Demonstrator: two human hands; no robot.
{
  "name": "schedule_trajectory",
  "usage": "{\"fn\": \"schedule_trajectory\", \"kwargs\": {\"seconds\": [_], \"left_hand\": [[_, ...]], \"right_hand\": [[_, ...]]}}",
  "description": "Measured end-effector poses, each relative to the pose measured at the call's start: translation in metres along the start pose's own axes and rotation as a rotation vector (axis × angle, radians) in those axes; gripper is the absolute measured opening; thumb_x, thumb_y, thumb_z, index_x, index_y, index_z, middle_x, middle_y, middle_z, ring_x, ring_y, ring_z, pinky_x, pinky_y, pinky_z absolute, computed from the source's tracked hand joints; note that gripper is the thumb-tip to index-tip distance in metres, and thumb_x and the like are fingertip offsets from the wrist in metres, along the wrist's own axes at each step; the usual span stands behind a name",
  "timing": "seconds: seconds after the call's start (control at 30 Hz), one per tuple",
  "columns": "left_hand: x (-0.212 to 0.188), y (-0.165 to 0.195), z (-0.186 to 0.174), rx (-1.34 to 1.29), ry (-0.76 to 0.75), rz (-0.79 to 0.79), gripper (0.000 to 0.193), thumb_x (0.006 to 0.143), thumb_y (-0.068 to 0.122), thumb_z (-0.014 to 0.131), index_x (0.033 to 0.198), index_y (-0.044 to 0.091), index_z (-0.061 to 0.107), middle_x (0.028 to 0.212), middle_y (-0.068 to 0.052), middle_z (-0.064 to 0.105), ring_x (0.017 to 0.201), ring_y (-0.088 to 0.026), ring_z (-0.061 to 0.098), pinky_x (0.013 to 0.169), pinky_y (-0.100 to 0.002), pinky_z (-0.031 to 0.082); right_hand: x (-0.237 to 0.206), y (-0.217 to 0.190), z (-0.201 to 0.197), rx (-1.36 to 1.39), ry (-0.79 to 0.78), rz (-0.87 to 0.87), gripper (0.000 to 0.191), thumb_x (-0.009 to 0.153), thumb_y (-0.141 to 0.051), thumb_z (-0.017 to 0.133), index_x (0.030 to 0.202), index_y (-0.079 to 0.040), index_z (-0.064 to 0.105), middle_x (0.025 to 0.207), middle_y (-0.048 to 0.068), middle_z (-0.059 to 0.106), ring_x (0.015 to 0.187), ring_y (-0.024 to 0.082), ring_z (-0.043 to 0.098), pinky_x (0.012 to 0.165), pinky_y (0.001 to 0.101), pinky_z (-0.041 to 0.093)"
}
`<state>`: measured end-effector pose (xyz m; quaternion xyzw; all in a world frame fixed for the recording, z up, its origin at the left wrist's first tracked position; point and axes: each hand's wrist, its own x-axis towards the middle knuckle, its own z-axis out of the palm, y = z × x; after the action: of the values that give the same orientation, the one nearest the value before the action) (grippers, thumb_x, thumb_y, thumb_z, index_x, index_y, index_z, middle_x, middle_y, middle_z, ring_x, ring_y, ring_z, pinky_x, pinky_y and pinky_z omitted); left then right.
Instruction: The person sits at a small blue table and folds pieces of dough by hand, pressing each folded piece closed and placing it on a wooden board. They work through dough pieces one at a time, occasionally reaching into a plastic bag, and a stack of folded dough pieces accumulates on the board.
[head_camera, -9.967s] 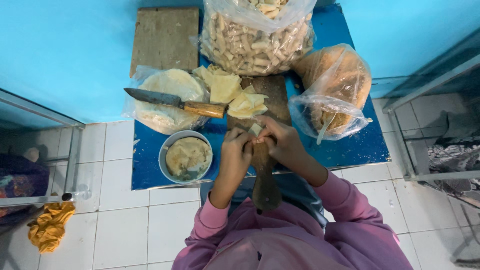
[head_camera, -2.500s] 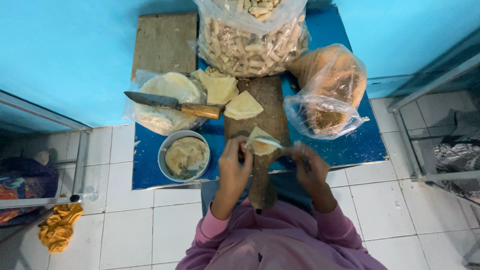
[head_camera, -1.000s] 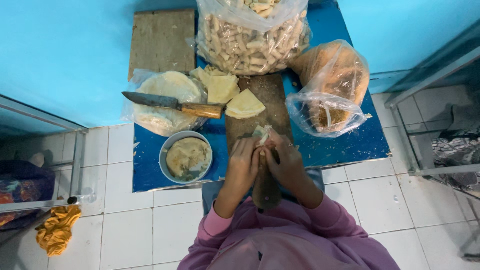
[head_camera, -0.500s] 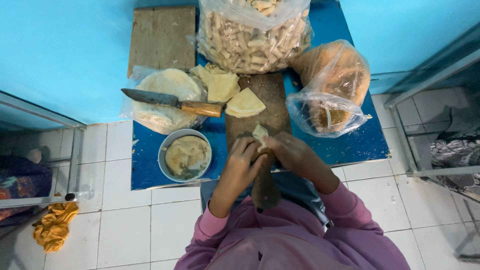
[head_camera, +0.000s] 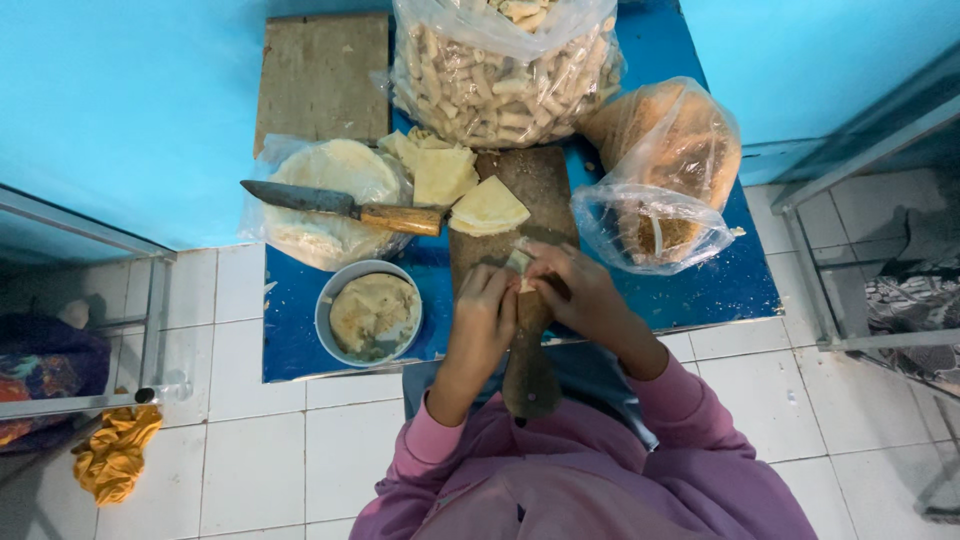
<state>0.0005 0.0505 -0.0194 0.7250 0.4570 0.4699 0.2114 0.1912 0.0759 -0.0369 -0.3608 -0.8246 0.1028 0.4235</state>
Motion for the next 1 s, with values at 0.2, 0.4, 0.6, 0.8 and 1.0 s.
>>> {"fn": "schedule_trajectory", "kwargs": {"seconds": [0.2,0.4,0.6,0.8,1.0], "left_hand": [[0.0,0.003,-0.01,-0.005,-0.033,0.107,0.012,0.091,-0.002,0.065,0.102,-0.002,0.068,0.102,-0.017,0.062,0.097,-0.038,0.06,0.082,-0.045,0.049],[0.002,0.001,-0.007,0.047,-0.043,0.105,0.009,0.089,-0.001,0.067,0.098,-0.003,0.067,0.101,-0.018,0.06,0.098,-0.039,0.058,0.083,-0.046,0.048],[0.012,-0.005,-0.007,0.022,-0.08,0.062,0.009,0.091,-0.003,0.064,0.099,-0.002,0.068,0.1,-0.017,0.061,0.099,-0.039,0.059,0.084,-0.046,0.048],[0.016,0.0,-0.008,0.065,-0.043,0.068,0.01,0.088,-0.003,0.064,0.098,-0.002,0.068,0.099,-0.018,0.061,0.096,-0.039,0.057,0.082,-0.047,0.047],[0.017,-0.006,-0.004,0.074,-0.066,0.054,0.013,0.088,-0.004,0.062,0.099,-0.001,0.07,0.097,-0.018,0.062,0.096,-0.04,0.058,0.082,-0.047,0.048]], "right_hand": [[-0.007,0.0,-0.01,0.012,-0.12,-0.033,0.049,0.09,-0.002,0.073,0.136,-0.006,0.056,0.108,0.015,0.071,0.097,0.038,0.07,0.083,0.0428,0.057],[0.005,0.005,-0.009,0.117,-0.105,-0.005,0.046,0.092,-0.002,0.072,0.133,-0.012,0.053,0.116,0.012,0.072,0.104,0.033,0.073,0.087,0.0389,0.059],[0.012,0.001,-0.008,0.137,-0.12,0.161,0.052,0.088,0.003,0.069,0.138,-0.008,0.058,0.101,0.008,0.071,0.093,0.027,0.073,0.079,0.0362,0.059],[0.014,-0.002,-0.005,-0.117,-0.055,0.035,0.046,0.084,-0.002,0.072,0.129,-0.011,0.066,0.099,0.016,0.062,0.098,0.034,0.06,0.087,0.042,0.051],[0.012,-0.005,-0.007,-0.133,-0.051,-0.118,0.049,0.088,-0.006,0.072,0.137,-0.005,0.062,0.102,0.01,0.065,0.101,0.031,0.058,0.104,0.049,0.043]]}}
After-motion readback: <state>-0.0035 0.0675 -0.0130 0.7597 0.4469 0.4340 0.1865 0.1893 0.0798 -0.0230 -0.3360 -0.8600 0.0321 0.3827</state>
